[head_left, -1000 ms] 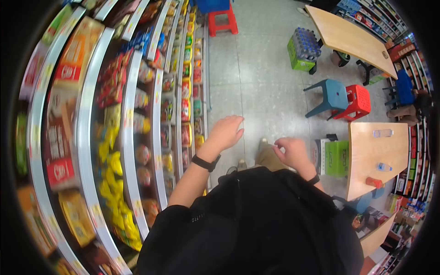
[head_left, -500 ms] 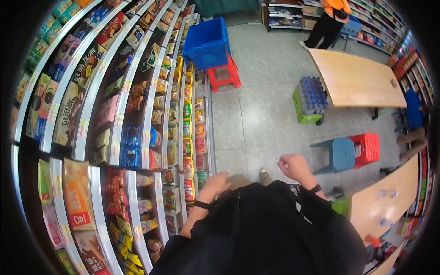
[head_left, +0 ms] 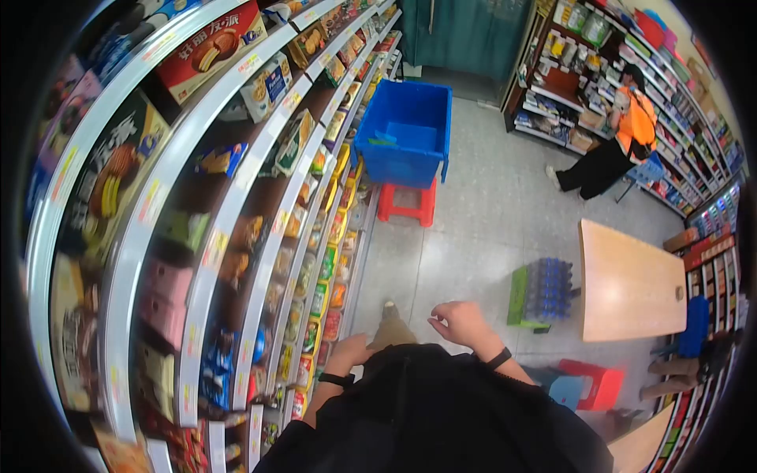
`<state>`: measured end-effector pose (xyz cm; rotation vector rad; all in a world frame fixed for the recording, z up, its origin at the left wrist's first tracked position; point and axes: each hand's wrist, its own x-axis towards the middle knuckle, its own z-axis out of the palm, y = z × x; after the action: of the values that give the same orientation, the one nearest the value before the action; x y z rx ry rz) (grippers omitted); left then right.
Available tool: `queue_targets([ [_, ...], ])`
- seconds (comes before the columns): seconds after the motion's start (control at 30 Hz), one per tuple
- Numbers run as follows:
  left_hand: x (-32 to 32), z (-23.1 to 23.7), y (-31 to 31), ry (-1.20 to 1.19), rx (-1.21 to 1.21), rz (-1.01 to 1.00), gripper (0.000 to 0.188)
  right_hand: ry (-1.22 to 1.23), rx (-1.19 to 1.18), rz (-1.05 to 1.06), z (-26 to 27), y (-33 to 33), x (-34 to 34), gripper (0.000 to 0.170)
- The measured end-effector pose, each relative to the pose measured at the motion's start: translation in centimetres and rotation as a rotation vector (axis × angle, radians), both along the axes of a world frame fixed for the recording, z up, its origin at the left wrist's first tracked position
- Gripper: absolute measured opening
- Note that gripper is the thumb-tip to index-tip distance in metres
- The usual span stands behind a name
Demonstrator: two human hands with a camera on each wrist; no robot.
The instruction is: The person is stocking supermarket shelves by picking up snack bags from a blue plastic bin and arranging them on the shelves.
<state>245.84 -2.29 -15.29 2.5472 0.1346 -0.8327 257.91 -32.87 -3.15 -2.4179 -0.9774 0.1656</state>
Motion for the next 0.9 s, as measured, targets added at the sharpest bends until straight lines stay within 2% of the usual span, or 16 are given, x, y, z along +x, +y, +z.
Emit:
queue_targets([
  [0.07, 7.7, 1.3, 3.3, 0.16, 0.045, -0.101, 0.06, 0.006, 0.011, -0.02, 0.9, 2.2, 5.8, 0.014],
  [0.1, 11.7, 0.4, 5.1, 0.08, 0.044, -0.113, 0.058, 0.018, 0.04, -0.045, 1.3, 3.1, 8.6, 0.013],
  [0.17, 20.0, 2.3, 7.6, -0.045, 0.077, -0.129, 0.055, -0.009, 0.005, -0.067, 2.6, 5.0, 14.8, 0.013],
  [0.27, 31.0, 10.0, 8.6, -0.31, 0.072, -0.145, 0.051, -0.032, 0.036, -0.125, 4.5, 7.4, 22.6, 0.011],
  [0.3, 34.1, 11.3, 9.1, -0.308, 0.08, -0.153, 0.051, -0.041, 0.086, -0.152, 4.8, 8.1, 25.0, 0.011],
  [0.37, 39.4, 12.9, 10.1, -0.546, -0.047, -0.106, 0.05, -0.014, 0.113, -0.185, 3.8, 9.9, 29.8, 0.015],
  [0.4, 40.9, 13.3, 10.3, -0.538, -0.048, -0.098, 0.05, -0.052, 0.11, -0.192, 3.3, 10.7, 32.1, 0.016],
  [0.47, 44.0, 13.9, 10.7, -0.725, -0.095, -0.056, 0.03, -0.021, 0.044, -0.173, 2.4, 11.9, 37.1, 0.019],
  [0.5, 45.3, 13.5, 11.4, -0.72, -0.086, -0.052, 0.03, -0.015, 0.05, -0.167, 1.8, 12.6, 39.8, 0.019],
  [0.57, 46.0, 12.0, 12.3, -0.446, -0.057, 0.014, 0.035, -0.112, 0.122, -0.117, 0.5, 13.7, 45.6, 0.021],
  [0.63, 45.4, 7.5, 14.2, -0.213, -0.01, 0.079, 0.053, -0.067, 0.094, -0.1, -1.1, 14.6, 52.2, 0.023],
  [0.7, 44.9, 6.1, 14.9, -0.144, 0.07, 0.201, 0.036, -0.088, 0.028, -0.079, -3.4, 15.9, 59.8, 0.026],
  [0.73, 44.7, 6.0, 14.9, -0.055, 0.09, 0.247, 0.035, 0.017, -0.094, -0.076, -3.4, 16.8, 63.6, 0.033],
  [0.83, 43.9, 4.2, 16.2, 0.209, 0.011, 0.372, 0.038, 0.142, -0.133, -0.048, -8.0, 19.3, 73.7, 0.039],
  [0.87, 44.0, 3.8, 16.1, 0.227, 0.02, 0.38, 0.038, 0.199, -0.186, -0.05, -10.4, 20.5, 77.5, 0.049],
  [0.9, 44.2, 3.6, 16.0, 0.166, -0.101, 0.449, 0.04, 0.22, -0.183, -0.042, -13.1, 21.4, 80.9, 0.049],
])
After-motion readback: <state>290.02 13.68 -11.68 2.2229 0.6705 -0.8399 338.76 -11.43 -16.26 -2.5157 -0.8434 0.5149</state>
